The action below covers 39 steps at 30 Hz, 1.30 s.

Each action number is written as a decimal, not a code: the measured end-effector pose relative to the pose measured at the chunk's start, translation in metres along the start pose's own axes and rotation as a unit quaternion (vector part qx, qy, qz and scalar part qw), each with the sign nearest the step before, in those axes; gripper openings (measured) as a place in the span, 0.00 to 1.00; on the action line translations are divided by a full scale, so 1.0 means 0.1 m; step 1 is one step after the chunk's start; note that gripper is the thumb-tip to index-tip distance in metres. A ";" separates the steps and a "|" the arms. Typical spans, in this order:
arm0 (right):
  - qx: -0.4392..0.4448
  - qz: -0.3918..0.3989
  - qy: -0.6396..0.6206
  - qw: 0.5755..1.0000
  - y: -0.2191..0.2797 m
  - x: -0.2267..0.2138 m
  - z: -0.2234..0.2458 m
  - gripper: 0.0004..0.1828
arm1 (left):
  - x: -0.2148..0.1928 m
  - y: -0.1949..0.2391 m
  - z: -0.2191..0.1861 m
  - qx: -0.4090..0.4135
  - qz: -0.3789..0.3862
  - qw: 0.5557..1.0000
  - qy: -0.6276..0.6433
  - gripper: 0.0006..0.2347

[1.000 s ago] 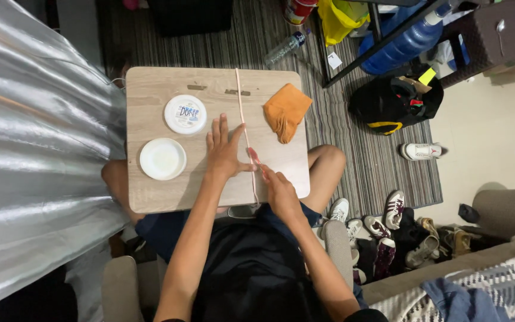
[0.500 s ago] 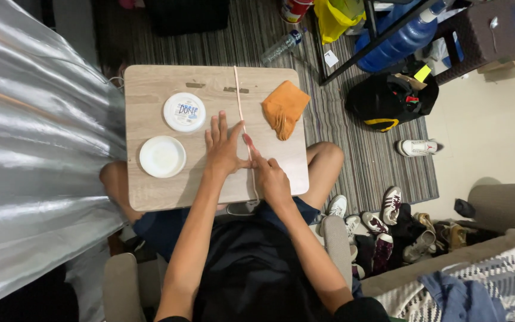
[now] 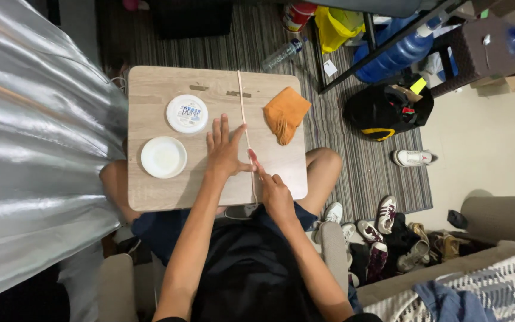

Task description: Applying a white substance to a long thin cord or shoelace using a small brush

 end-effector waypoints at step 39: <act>0.040 -0.061 0.101 0.992 0.01 0.02 0.14 0.21 | 0.00 -0.02 0.02 -0.011 0.001 1.000 -0.005 0.53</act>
Point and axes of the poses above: each hand's wrist, its own y-axis away from the middle knuckle, its own x-axis out of the palm, z = x × y, the point moved 10 cm from there along -y, towards the middle knuckle, and after that the axes turned 6 degrees about -x, right-handed, at the moved point
